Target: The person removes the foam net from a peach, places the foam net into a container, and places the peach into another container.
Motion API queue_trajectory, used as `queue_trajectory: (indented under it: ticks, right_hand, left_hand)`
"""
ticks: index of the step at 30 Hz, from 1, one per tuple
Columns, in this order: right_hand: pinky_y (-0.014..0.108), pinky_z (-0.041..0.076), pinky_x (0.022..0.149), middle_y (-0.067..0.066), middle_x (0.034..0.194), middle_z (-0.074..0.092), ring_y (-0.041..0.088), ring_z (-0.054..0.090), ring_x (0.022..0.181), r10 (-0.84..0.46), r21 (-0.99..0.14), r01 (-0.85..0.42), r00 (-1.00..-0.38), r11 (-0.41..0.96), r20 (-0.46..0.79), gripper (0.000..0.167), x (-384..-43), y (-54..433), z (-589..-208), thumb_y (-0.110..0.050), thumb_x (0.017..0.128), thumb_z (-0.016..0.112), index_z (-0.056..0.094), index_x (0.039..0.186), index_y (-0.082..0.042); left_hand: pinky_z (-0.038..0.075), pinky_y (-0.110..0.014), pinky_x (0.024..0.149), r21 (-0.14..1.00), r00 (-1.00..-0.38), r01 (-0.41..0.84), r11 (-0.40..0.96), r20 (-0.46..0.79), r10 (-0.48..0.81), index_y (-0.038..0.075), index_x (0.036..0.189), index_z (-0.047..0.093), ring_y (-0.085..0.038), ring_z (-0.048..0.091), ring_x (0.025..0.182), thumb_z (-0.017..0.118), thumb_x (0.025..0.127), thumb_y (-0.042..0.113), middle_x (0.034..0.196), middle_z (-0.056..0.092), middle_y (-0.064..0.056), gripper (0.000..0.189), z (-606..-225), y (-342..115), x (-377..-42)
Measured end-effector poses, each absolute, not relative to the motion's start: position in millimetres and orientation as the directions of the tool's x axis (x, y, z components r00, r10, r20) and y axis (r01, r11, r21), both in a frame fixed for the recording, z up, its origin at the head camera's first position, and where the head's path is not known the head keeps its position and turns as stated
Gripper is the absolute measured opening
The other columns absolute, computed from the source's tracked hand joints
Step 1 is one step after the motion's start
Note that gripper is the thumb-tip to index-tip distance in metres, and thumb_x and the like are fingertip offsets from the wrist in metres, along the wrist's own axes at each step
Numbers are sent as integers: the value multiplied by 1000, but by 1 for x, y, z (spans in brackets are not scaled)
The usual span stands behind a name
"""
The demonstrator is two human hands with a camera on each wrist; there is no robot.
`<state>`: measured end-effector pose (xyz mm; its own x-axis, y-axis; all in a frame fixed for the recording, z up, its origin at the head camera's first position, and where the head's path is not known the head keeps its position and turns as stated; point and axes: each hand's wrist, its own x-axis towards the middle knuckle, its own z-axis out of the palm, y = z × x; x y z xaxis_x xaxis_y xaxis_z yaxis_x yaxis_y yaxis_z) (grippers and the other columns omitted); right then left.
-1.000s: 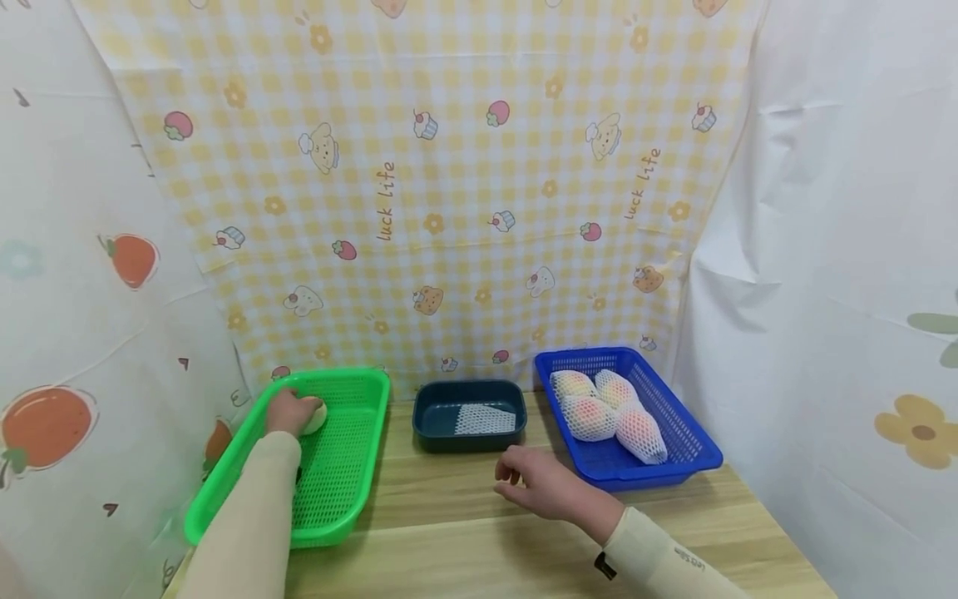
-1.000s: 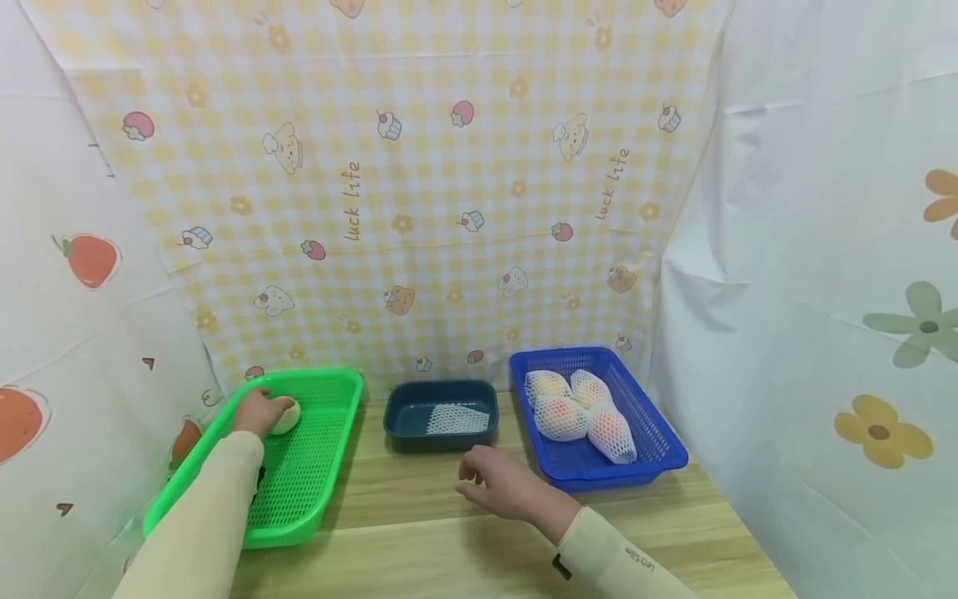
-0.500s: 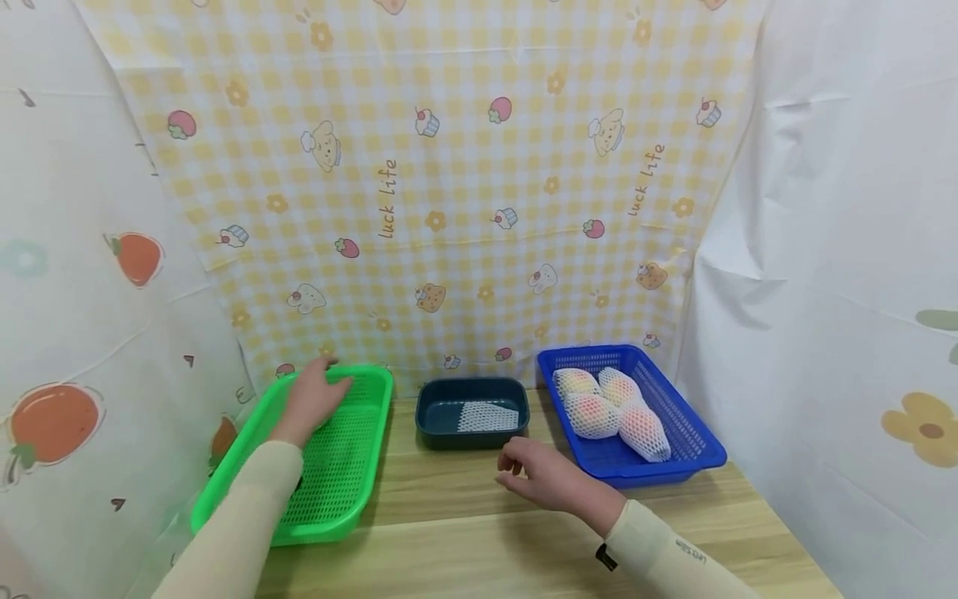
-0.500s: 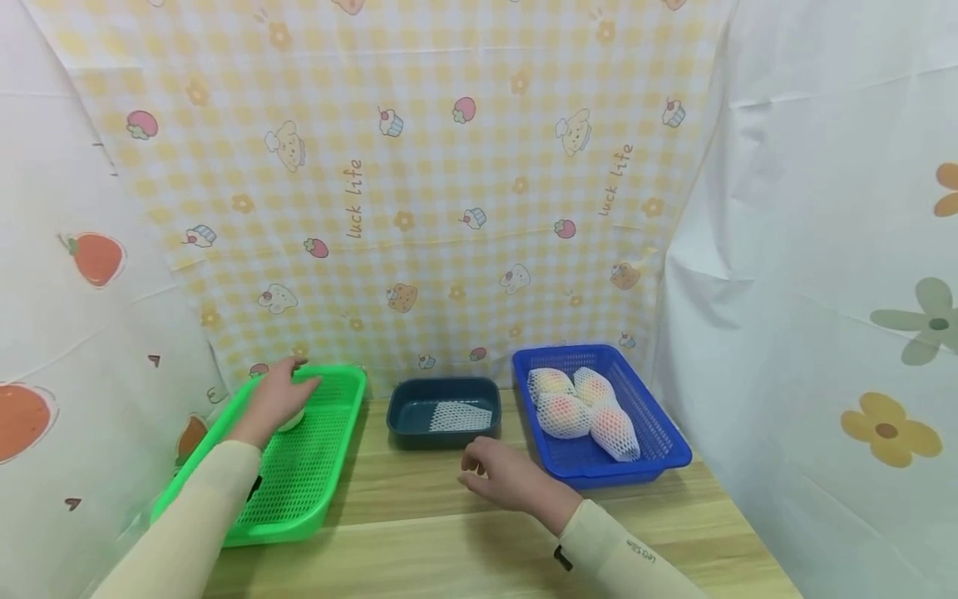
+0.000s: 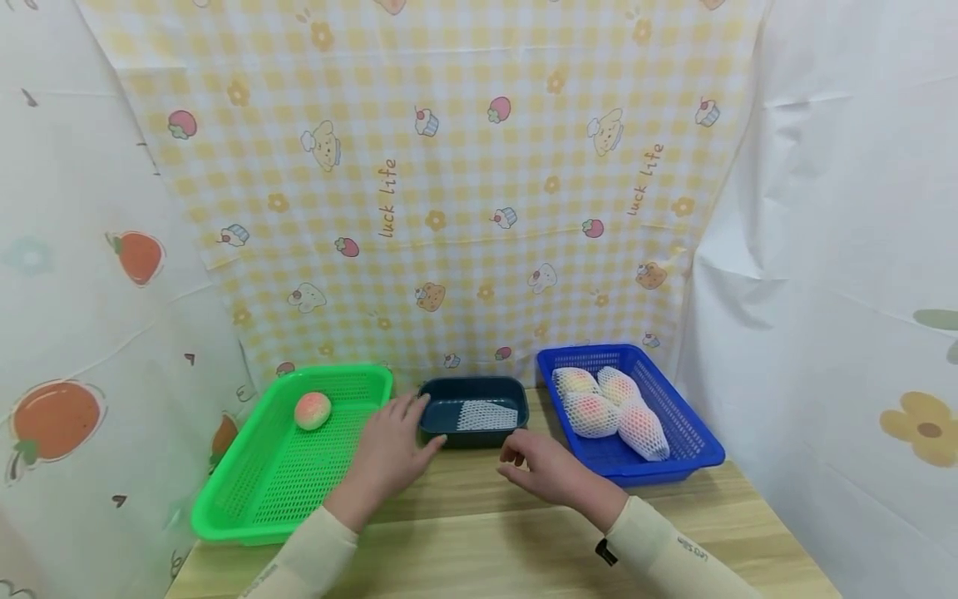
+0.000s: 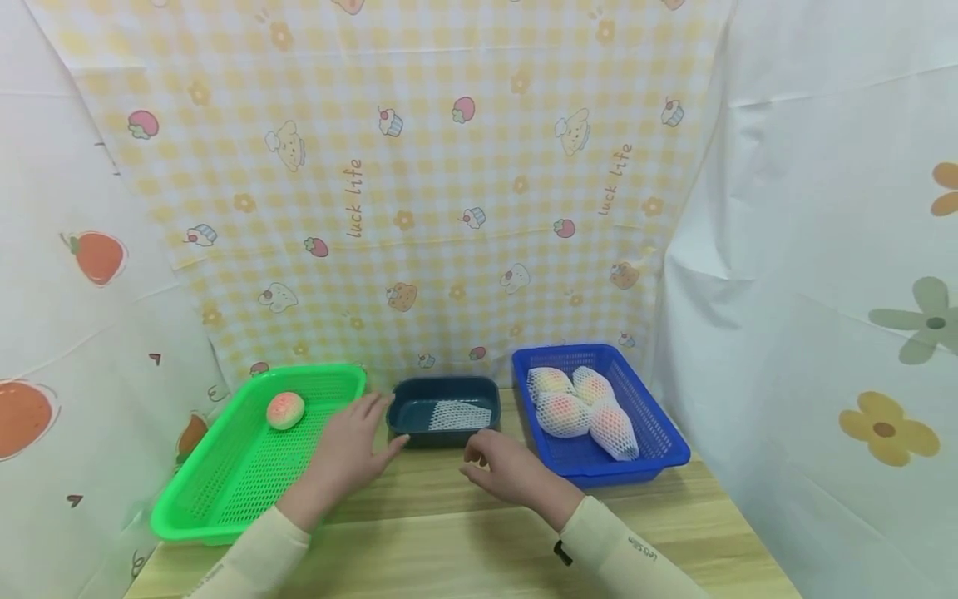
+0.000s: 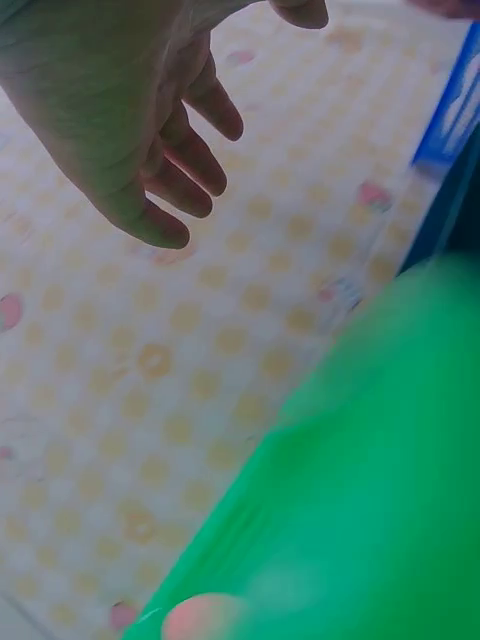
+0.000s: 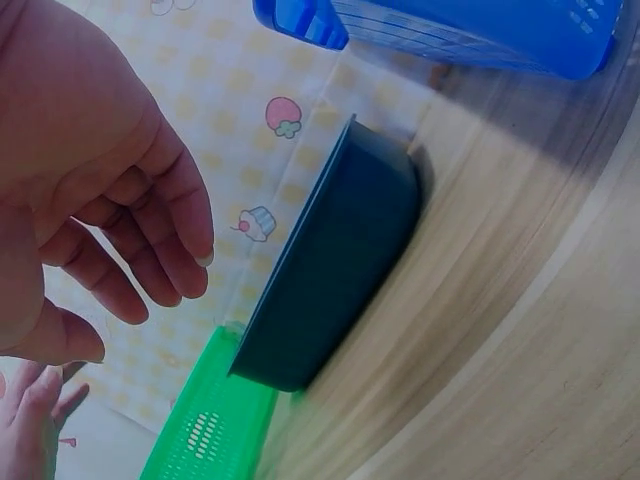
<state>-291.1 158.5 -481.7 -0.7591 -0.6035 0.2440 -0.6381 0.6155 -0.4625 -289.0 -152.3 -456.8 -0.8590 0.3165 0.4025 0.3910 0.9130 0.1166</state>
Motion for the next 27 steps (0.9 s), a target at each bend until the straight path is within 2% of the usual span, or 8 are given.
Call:
queue_trajectory:
  ticks: [8, 18, 27]
  right_hand:
    - [31, 61, 87, -10, 105, 68, 11, 68, 97, -586, -447, -635, -766, 630, 263, 8, -289, 167, -482, -25, 108, 76, 74, 112, -19]
    - [35, 61, 88, -8, 109, 69, 17, 70, 101, -534, -431, -606, -795, 669, 288, 11, -281, 191, -471, -25, 109, 75, 75, 114, -16]
    - [33, 56, 79, -13, 100, 64, 8, 61, 89, -413, -461, -534, -844, 709, 342, 6, -282, 243, -460, -24, 108, 75, 72, 107, -19]
  left_hand:
    - [44, -69, 117, 201, -857, 435, 878, 390, 336, 9, 163, 54, -45, 46, 153, 72, 104, 57, 167, 49, -20, 78, -474, -117, -276]
    - [44, -64, 119, 177, -832, 503, 846, 363, 418, 8, 164, 51, -42, 46, 153, 67, 106, 60, 167, 49, -20, 79, -477, -83, -284]
    - [37, -63, 125, 134, -799, 572, 809, 316, 512, 13, 168, 47, -39, 40, 158, 63, 107, 64, 174, 40, -16, 81, -477, -24, -293]
